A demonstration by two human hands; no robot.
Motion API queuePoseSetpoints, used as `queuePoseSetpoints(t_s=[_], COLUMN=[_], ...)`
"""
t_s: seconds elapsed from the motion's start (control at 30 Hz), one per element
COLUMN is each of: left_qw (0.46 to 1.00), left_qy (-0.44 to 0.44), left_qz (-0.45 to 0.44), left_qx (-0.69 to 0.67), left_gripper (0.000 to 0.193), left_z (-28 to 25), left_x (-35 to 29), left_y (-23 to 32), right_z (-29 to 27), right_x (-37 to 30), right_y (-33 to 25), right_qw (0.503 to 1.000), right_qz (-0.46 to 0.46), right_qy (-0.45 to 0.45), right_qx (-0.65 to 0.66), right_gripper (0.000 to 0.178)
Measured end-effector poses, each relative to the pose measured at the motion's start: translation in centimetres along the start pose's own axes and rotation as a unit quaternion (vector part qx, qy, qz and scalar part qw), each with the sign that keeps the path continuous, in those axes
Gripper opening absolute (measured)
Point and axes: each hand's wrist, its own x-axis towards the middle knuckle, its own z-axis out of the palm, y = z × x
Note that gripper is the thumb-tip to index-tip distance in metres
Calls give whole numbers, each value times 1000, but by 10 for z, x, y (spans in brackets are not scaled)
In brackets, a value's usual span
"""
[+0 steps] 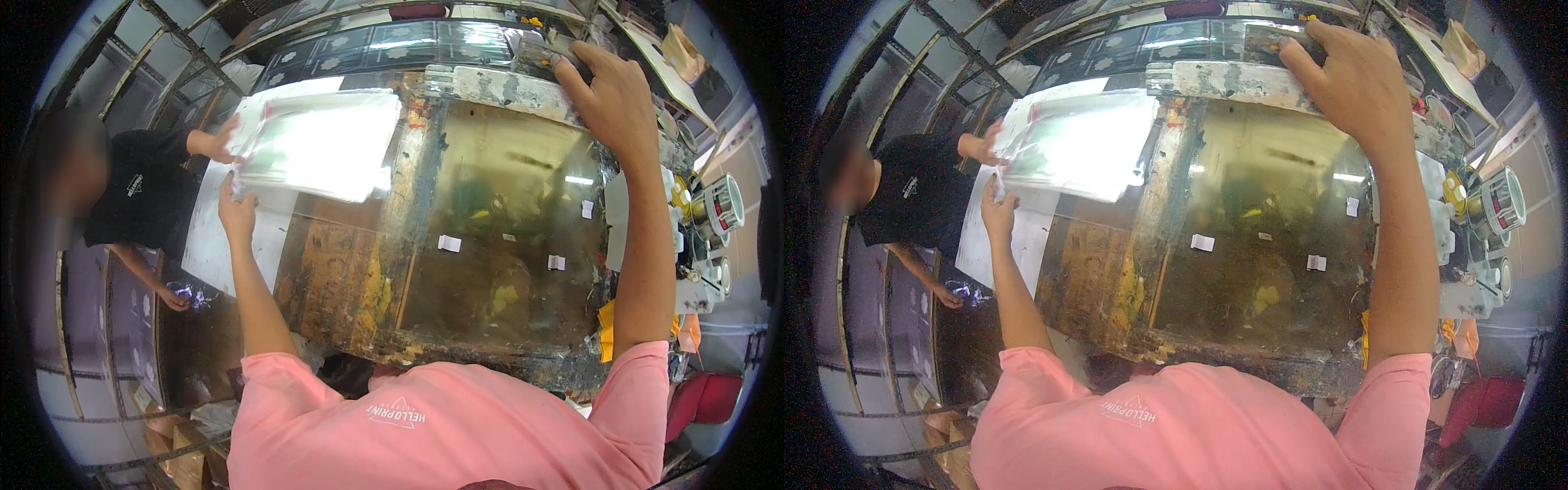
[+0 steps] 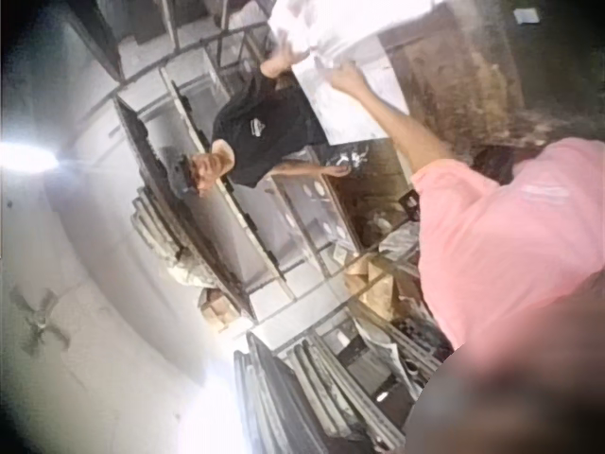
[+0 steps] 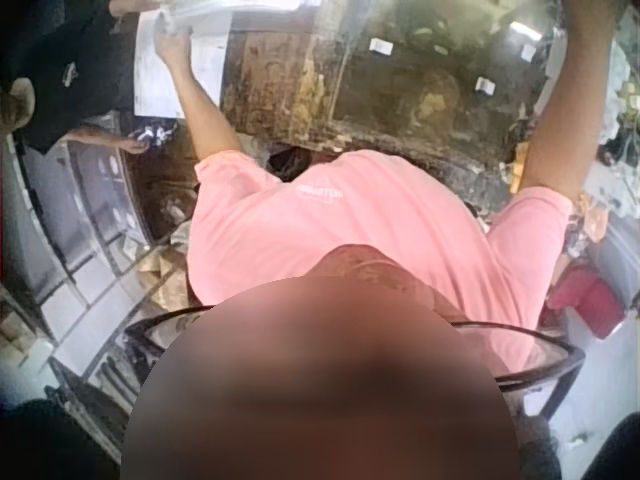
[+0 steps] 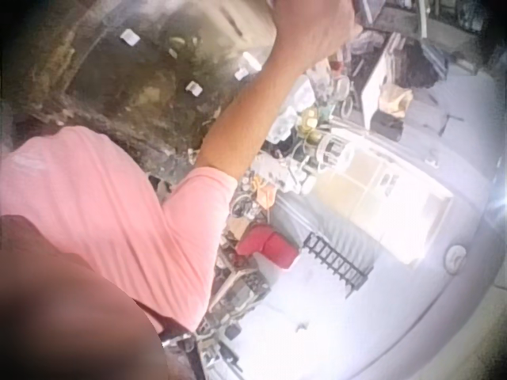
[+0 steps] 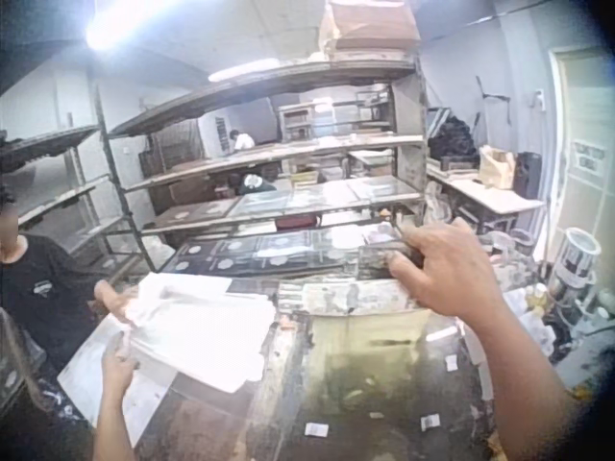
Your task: The person repeatedly uses a squeegee to pull green ink across a screen-printing frame, then lifts the frame to reveal a flower design printed on a white sheet. The person stacks the printed sheets and repeats the process on new sheets throughout the clip.
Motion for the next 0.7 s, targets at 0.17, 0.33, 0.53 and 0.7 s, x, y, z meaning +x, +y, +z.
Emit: queuePoseSetpoints(t_s=[0.17,0.33,0.53,0.7], left_qw=[880,914,895,913], left_qy=[229,-133,-174,-187], left_qz=[18,259,213,208], left_qx=[416,284,351,298], left_gripper=[66,52,61,56], left_z=[20,94,142,146], left_x=[-37,-79,-85,-78], left_y=[16,78,101,88], right_z=[3,1,6,7], right_x=[-6,-6,-14,-25], right_y=[0,-2,-3,-5], right_qw=[999,1000,999,999], right_qz=[-17,-3,-10,-14], right_qy=[34,13,43,33], right_qx=[0,2,20,3], right_gripper=[54,56,49,46])
